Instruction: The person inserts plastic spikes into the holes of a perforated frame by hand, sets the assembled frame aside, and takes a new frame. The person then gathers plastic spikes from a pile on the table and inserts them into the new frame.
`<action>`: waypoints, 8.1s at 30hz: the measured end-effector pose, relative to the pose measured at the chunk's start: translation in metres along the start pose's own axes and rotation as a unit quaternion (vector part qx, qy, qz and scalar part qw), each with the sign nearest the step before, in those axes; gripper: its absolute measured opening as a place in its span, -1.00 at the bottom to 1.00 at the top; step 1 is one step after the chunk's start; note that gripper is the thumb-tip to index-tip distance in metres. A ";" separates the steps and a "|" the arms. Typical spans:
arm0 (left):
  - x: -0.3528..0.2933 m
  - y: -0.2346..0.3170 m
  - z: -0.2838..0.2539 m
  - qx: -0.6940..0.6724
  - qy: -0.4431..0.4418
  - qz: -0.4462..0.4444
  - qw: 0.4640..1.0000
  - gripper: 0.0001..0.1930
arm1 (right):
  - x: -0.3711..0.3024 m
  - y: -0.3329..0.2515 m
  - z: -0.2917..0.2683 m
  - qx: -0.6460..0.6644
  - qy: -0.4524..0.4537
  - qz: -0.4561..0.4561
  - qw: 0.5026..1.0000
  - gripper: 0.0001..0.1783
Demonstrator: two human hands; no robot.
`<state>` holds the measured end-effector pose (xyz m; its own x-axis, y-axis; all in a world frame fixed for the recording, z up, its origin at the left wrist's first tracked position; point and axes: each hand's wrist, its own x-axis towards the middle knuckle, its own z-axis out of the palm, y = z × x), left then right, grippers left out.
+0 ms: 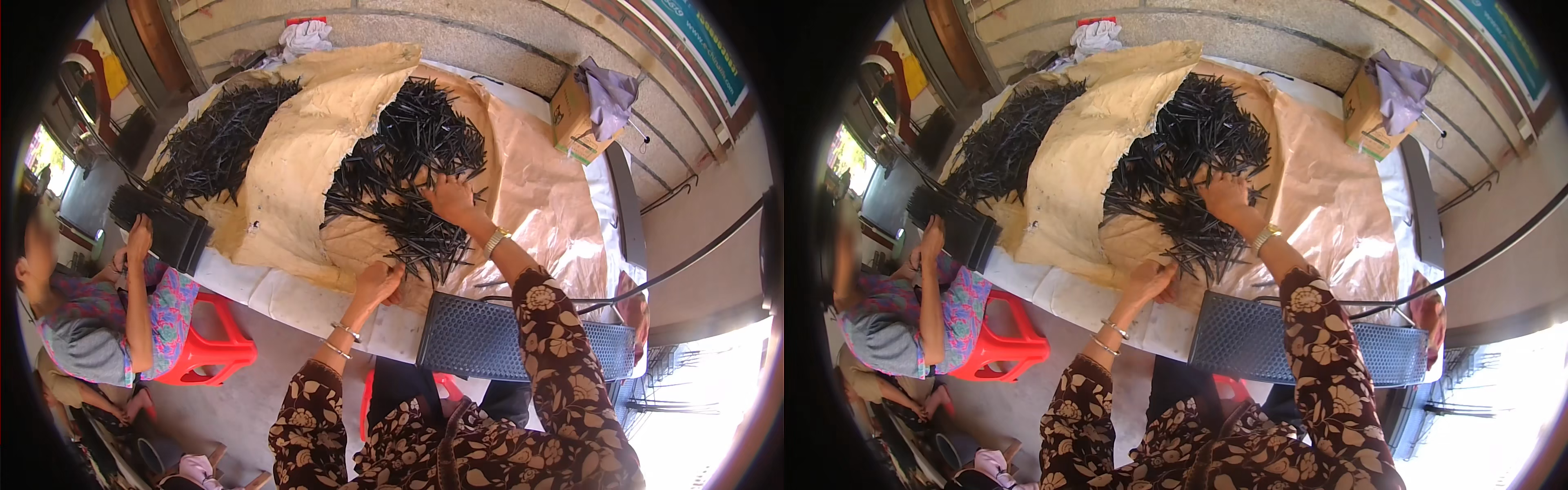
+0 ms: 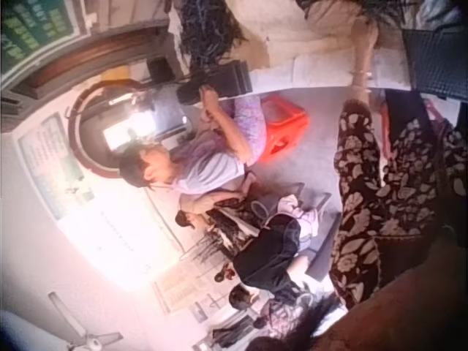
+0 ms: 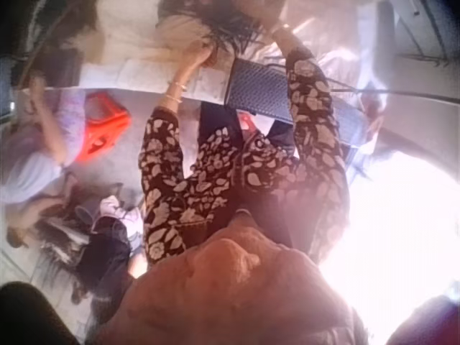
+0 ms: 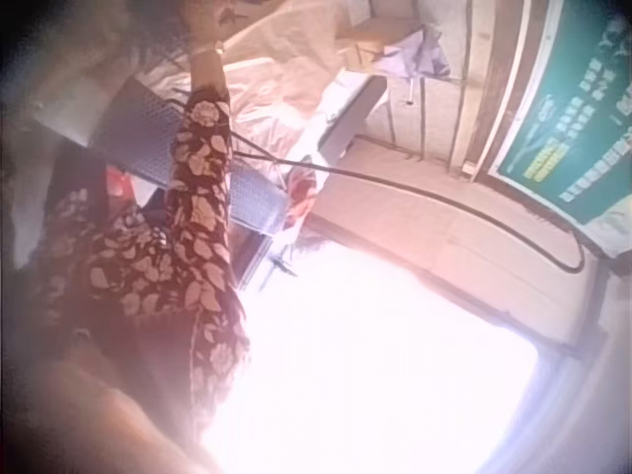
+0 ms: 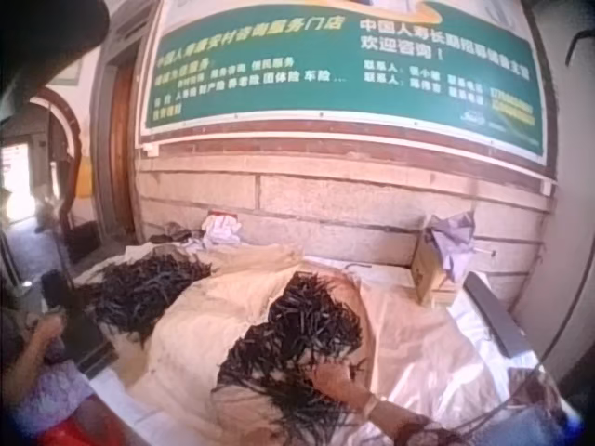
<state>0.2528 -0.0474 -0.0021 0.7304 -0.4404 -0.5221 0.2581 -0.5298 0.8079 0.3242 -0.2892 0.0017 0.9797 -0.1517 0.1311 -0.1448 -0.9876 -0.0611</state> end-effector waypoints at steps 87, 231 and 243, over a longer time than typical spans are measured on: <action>0.047 0.067 0.039 -0.691 -0.024 0.211 0.691 -0.68 | -0.087 -0.011 -0.091 0.580 -0.254 0.081 0.770 -0.52; 0.023 -0.008 0.031 -0.648 0.077 0.182 0.735 -0.83 | -0.138 -0.112 -0.034 0.578 0.132 0.014 0.805 -0.51; -0.015 -0.004 0.038 -0.658 -0.051 0.139 0.739 -0.83 | -0.174 -0.131 -0.054 0.523 0.214 0.033 0.824 -0.58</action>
<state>0.2164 -0.0664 -0.0077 0.8364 -0.4877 -0.2501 0.5475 0.7240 0.4195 0.1655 -0.1360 0.0403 0.8035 -0.4251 0.4167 0.2228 -0.4345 -0.8727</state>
